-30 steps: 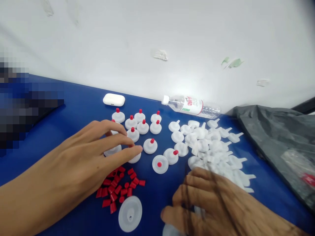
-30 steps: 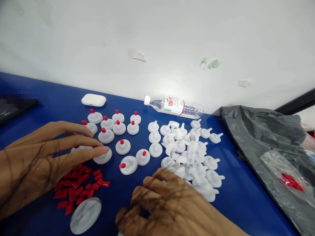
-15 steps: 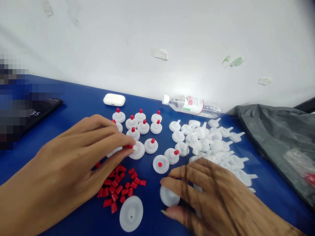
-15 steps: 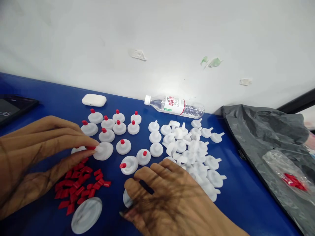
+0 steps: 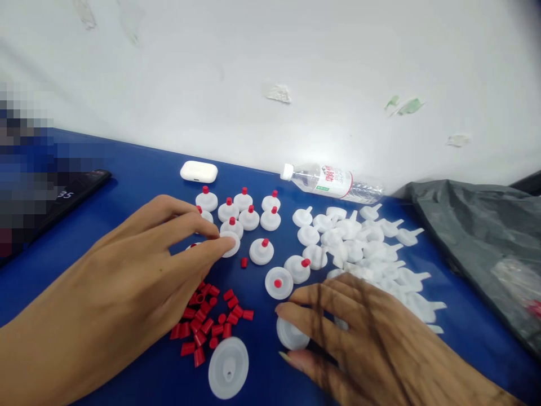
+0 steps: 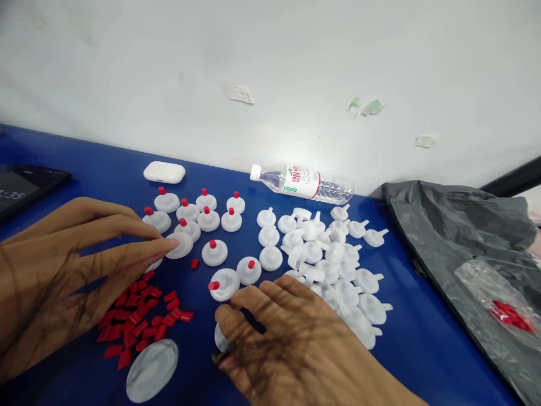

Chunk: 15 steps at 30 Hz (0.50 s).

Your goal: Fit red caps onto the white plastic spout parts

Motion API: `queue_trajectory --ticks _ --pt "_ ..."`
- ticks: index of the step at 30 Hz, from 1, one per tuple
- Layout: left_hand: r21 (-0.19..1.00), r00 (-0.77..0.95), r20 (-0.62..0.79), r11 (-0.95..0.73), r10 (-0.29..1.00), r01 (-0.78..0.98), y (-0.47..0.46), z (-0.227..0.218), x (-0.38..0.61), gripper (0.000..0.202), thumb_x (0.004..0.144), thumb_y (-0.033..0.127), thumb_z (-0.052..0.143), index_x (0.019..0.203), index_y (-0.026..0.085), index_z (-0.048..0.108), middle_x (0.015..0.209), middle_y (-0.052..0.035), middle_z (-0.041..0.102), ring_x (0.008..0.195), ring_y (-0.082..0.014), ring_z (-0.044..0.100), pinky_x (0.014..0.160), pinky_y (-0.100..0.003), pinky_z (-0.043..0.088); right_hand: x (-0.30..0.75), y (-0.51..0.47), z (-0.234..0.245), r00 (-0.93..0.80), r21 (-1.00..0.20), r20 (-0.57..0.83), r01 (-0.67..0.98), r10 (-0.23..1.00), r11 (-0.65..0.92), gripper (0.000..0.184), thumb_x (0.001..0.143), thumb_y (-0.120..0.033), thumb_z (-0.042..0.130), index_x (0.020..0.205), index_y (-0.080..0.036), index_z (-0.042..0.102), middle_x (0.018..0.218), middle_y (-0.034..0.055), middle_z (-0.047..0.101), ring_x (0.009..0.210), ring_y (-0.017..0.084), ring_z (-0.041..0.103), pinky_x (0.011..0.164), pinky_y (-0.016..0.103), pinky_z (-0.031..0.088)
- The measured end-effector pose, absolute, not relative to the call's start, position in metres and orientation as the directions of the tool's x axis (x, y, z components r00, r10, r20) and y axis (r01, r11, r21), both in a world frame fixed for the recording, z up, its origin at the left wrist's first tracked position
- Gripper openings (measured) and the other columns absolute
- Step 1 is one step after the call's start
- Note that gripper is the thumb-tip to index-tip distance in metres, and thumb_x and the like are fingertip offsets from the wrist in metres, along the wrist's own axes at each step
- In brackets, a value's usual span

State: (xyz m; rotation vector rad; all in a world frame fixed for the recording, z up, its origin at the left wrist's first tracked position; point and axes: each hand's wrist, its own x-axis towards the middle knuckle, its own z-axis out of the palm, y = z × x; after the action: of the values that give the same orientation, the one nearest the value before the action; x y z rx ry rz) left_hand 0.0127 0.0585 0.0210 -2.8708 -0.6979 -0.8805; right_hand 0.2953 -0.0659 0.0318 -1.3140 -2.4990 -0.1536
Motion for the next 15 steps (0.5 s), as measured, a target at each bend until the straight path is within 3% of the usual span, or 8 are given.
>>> queue_trajectory --ticks 3,8,11,15 --pt "-0.03 0.746 0.586 -0.912 0.316 0.41 0.0615 0.0164 0.0119 0.035 0.115 0.019 0.042 0.136 0.028 0.068 0.122 0.0007 0.064 0.116 -0.0152 0.059 0.098 -0.026 0.052 0.2955 -0.0655 0.0334 -0.574 -0.033 0.31 0.791 0.758 0.612 0.034 0.116 -0.032 0.049 0.109 -0.034 0.082 0.117 -0.0048 0.085 0.102 0.014 0.08 0.088 0.023 0.065" --pt "0.028 0.762 0.522 -0.901 0.383 0.434 0.0583 0.014 0.0108 0.037 0.112 0.013 0.039 0.13 0.028 0.068 0.127 0.0014 0.062 0.13 -0.0135 0.056 0.114 -0.022 0.042 0.2973 -0.0657 0.0363 -0.585 0.011 0.321 0.788 0.745 0.615 0.029 0.115 -0.035 0.053 0.11 -0.034 0.081 0.118 -0.0031 0.084 0.1 0.014 0.079 0.09 0.024 0.065" --pt "0.019 0.772 0.507 -0.901 0.382 0.433 0.0546 0.0159 0.0098 0.036 0.113 0.014 0.038 0.13 0.028 0.067 0.127 0.0012 0.06 0.13 -0.0139 0.055 0.116 -0.023 0.041 0.2969 -0.0665 0.0379 -0.6 0.035 0.266 0.788 0.754 0.615 0.018 0.111 -0.035 0.063 0.116 -0.034 0.08 0.125 -0.0016 0.083 0.109 0.016 0.078 0.095 0.025 0.064" --pt "-0.009 0.785 0.51 -0.911 0.351 0.413 0.0544 0.0165 0.0081 0.036 0.114 0.012 0.04 0.136 0.023 0.065 0.129 -0.0016 0.06 0.125 -0.016 0.055 0.115 -0.026 0.041 0.294 -0.0652 0.0375 -0.575 0.01 0.3 0.8 0.761 0.6 0.025 0.114 -0.035 0.056 0.112 -0.031 0.08 0.122 -0.0021 0.084 0.106 0.016 0.079 0.088 0.025 0.066"
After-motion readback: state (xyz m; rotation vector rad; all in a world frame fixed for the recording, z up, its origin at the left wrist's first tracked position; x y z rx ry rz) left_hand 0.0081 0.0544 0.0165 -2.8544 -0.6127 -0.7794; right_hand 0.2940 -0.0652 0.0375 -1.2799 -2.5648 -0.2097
